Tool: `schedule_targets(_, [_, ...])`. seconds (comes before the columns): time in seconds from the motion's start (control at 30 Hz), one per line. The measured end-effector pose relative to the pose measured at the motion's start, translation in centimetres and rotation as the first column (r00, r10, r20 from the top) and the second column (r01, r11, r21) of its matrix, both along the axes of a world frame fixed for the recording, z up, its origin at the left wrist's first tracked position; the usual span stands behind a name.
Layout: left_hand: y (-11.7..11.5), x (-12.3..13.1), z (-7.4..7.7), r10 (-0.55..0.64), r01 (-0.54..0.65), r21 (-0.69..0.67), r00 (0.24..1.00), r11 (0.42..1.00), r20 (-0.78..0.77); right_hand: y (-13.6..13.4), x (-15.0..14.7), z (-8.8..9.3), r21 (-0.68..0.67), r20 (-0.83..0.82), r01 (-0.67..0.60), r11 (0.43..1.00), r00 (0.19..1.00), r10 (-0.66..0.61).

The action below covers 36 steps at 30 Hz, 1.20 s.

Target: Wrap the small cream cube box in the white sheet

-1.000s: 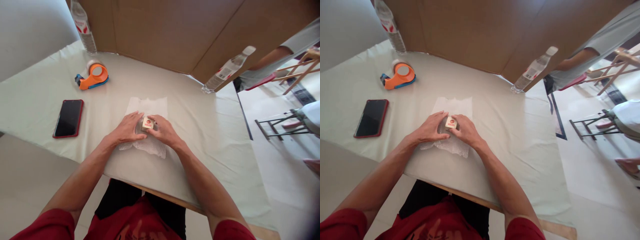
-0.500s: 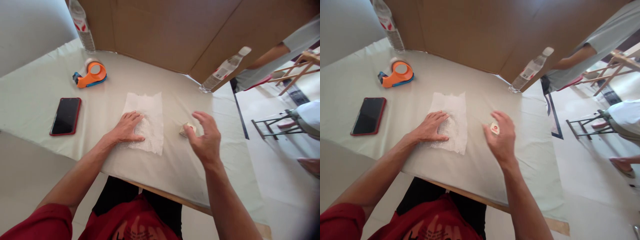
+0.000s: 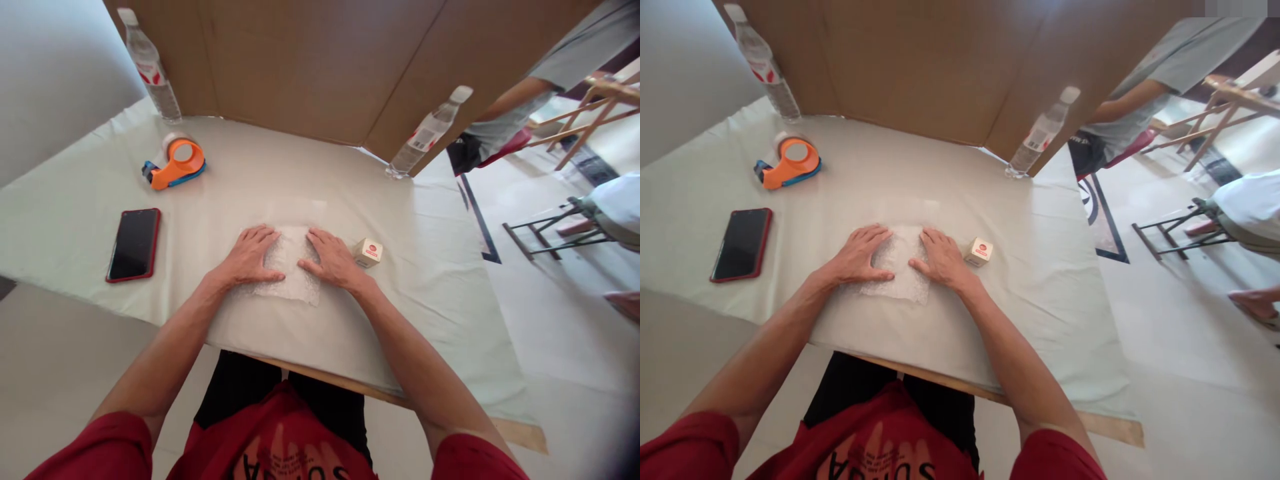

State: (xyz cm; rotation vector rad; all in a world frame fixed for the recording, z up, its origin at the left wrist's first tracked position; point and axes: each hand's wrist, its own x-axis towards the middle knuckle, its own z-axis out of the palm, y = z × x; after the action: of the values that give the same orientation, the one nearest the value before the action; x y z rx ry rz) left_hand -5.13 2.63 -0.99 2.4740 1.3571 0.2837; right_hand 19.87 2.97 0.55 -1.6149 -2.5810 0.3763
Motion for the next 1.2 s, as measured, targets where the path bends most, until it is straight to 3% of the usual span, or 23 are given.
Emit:
schedule_targets(0.17, [-0.7,0.3,2.3,0.002,-0.006,-0.033,0.994,0.999,-0.112,-0.5,0.9,1.3,0.087,-0.095,-0.032,0.996,0.995,0.040])
schedule_targets(0.3, [-1.4,0.6,3.8,-0.041,0.041,-0.002,0.987,0.999,-0.158,-0.7,5.4,2.0,0.288,-0.131,0.123,0.950,0.987,-0.088])
schedule_targets(0.4, [-1.5,0.9,3.6,-0.061,0.053,-0.049,0.984,0.997,-0.167,-1.1,8.6,2.1,0.186,-0.057,0.288,0.939,0.958,-0.283])
schedule_targets(0.5, [-1.4,1.1,2.9,-0.013,-0.001,-0.089,0.987,0.996,-0.160,-2.0,8.8,3.4,0.052,-0.119,0.347,0.936,0.933,-0.339])
schedule_targets(0.57, [-1.2,1.2,2.6,-0.008,-0.007,-0.093,0.988,0.996,-0.157,-2.7,6.7,5.0,0.096,-0.283,0.297,0.950,0.923,-0.260])
schedule_targets(0.63, [-1.1,1.2,2.4,-0.018,0.006,-0.076,0.988,0.997,-0.154,-3.1,3.4,6.7,0.191,-0.429,0.181,0.965,0.899,-0.084])
schedule_targets(0.73, [-0.9,1.0,2.2,-0.042,0.038,-0.041,0.994,0.998,-0.097,-2.4,-1.9,7.7,0.217,-0.477,-0.078,0.973,0.861,0.175])
schedule_targets(0.8, [-0.9,0.3,2.1,-0.046,0.045,-0.045,0.999,0.998,-0.016,-1.0,-4.4,6.9,0.149,-0.421,-0.170,0.974,0.880,0.218])
schedule_targets(0.97, [-1.5,-2.0,1.5,0.090,-0.084,-0.057,0.990,0.995,0.105,1.8,-5.5,2.8,-0.063,-0.256,-0.120,0.991,0.961,0.100])
schedule_targets(1.07, [-1.8,-2.7,1.0,0.063,-0.058,-0.059,0.995,0.997,0.076,1.6,-4.3,1.3,-0.089,-0.332,-0.119,0.989,0.940,0.083])
schedule_targets(1.2, [-1.6,-2.6,0.9,0.017,-0.013,-0.068,0.999,0.998,0.048,0.6,-3.4,0.7,-0.084,-0.472,-0.034,0.996,0.882,-0.009])
